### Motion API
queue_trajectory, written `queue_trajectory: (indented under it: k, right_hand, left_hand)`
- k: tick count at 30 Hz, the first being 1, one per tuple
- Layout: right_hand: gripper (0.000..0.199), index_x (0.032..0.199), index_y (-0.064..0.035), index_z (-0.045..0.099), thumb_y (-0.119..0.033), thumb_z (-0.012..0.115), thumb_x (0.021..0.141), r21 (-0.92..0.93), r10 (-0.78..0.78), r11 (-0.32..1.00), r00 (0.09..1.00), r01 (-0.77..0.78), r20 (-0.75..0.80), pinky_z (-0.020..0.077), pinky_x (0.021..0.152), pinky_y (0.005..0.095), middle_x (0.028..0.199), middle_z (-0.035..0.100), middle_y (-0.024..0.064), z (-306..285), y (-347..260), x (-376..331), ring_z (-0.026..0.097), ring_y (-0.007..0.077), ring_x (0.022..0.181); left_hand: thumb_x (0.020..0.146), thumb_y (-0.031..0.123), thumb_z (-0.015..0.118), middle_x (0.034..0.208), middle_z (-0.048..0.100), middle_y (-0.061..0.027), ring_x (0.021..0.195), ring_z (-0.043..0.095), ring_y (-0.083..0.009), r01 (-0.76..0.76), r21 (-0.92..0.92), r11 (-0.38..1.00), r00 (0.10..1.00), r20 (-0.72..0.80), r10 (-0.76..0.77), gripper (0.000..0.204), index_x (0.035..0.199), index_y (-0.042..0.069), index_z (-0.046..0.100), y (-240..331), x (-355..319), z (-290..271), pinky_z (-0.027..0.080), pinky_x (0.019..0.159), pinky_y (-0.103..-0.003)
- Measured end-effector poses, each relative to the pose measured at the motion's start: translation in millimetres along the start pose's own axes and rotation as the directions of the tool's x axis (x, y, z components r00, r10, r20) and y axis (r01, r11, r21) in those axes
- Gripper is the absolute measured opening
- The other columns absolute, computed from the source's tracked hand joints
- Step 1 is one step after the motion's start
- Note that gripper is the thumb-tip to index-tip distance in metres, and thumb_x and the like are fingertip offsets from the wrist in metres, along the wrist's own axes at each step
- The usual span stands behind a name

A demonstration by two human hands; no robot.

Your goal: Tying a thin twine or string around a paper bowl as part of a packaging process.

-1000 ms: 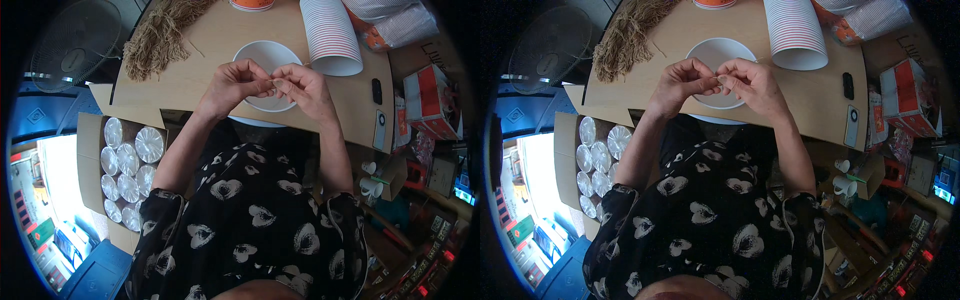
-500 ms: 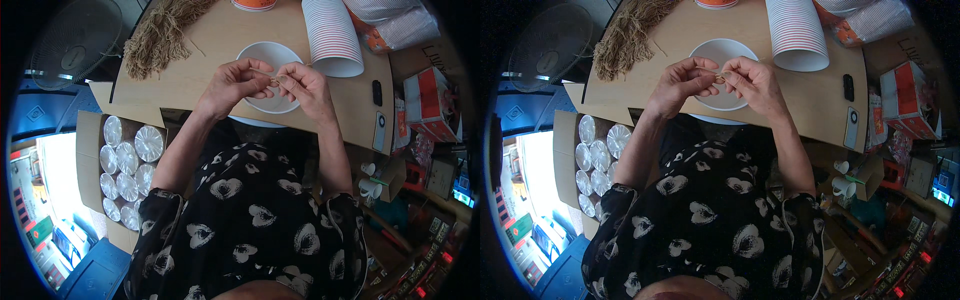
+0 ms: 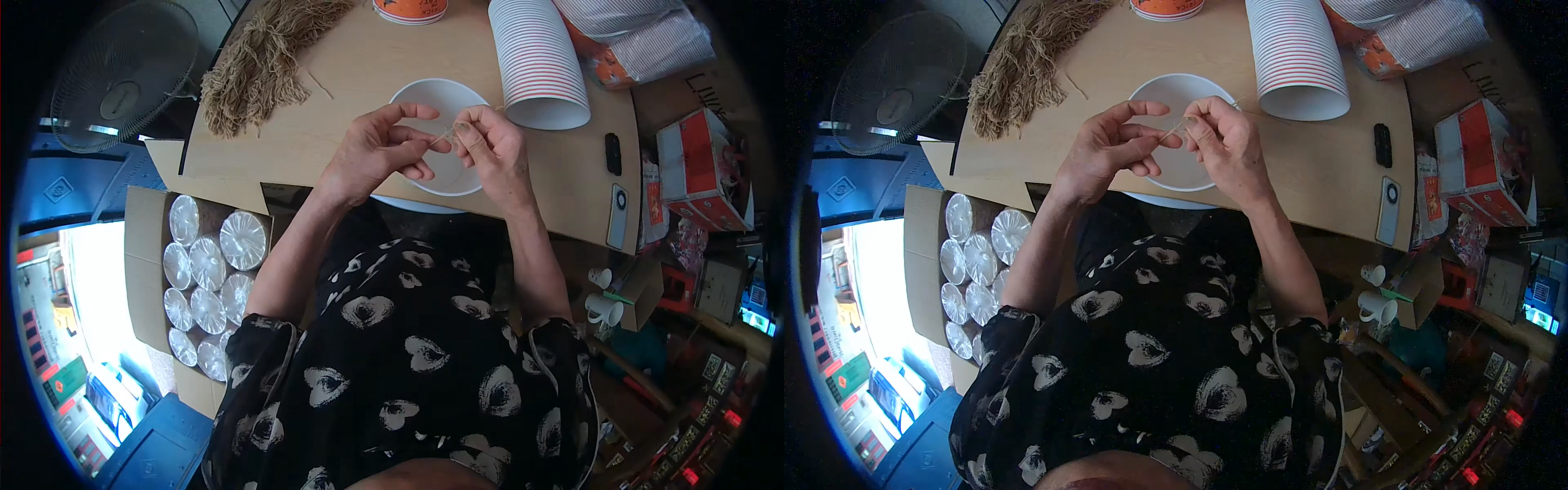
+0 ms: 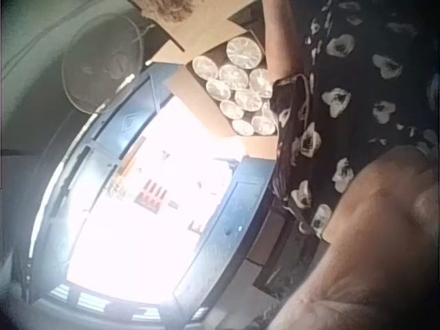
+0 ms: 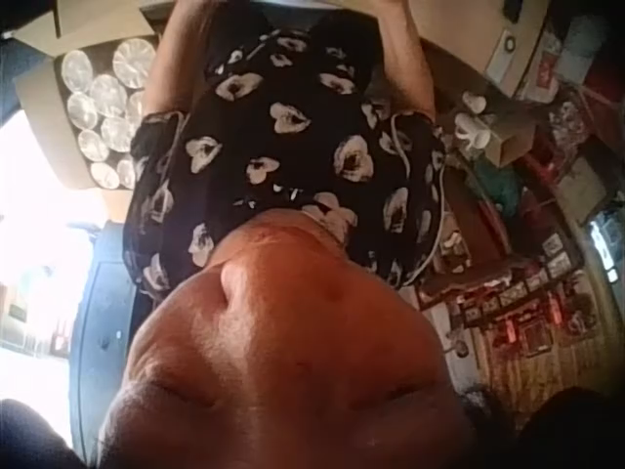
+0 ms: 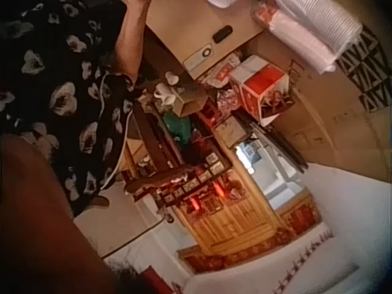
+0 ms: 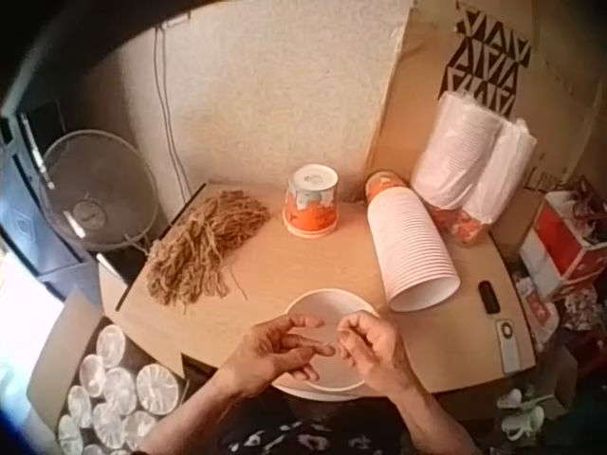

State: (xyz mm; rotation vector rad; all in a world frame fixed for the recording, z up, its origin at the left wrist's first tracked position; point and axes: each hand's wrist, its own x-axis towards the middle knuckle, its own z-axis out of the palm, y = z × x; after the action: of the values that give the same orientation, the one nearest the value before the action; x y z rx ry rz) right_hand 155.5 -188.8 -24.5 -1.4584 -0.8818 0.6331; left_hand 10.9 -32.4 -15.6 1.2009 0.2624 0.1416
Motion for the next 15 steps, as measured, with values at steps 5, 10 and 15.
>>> queue_trajectory:
  k: [5, 10, 15]
  right_hand:
    - [0.020, 0.101, 0.0005, 0.063, -0.019, 0.058, 0.104, 0.033, 0.067, 0.997, 0.996, -0.069, 0.053, 0.0441, 0.058, 0.0214, 0.075, 0.061, 0.0005, -7, -6, 1, 0.052, 0.0054, 0.064]
    - [0.024, 0.107, 0.0019, 0.067, -0.021, 0.063, 0.102, -0.012, 0.068, 0.998, 0.988, -0.067, 0.141, 0.0467, 0.060, 0.0211, 0.079, 0.064, 0.0019, -18, -13, 2, 0.056, 0.0060, 0.065]
    - [0.016, 0.104, 0.0018, 0.067, -0.014, 0.067, 0.099, -0.043, 0.040, 0.999, 0.982, -0.032, 0.184, 0.0499, 0.064, 0.0211, 0.083, 0.067, 0.0023, -18, -17, 4, 0.061, 0.0061, 0.071]
  left_hand:
    - [0.094, 0.001, 0.064, 0.107, 0.073, -0.0196, 0.073, 0.071, -0.0146, -0.022, 0.041, 0.999, 0.999, -0.022, 0.023, 0.048, 0.139, -0.004, 0.046, 0, 1, -1, 0.057, 0.068, -0.023]
    - [0.094, 0.001, 0.065, 0.106, 0.074, -0.0197, 0.074, 0.072, -0.0142, -0.011, 0.053, 0.999, 1.000, -0.013, 0.011, 0.052, 0.141, -0.004, 0.045, 5, 2, 0, 0.058, 0.068, -0.023]
    - [0.093, 0.001, 0.065, 0.105, 0.074, -0.0192, 0.075, 0.072, -0.0139, -0.007, 0.088, 0.996, 1.000, 0.001, 0.006, 0.053, 0.142, -0.004, 0.045, 7, 4, 5, 0.059, 0.070, -0.023]
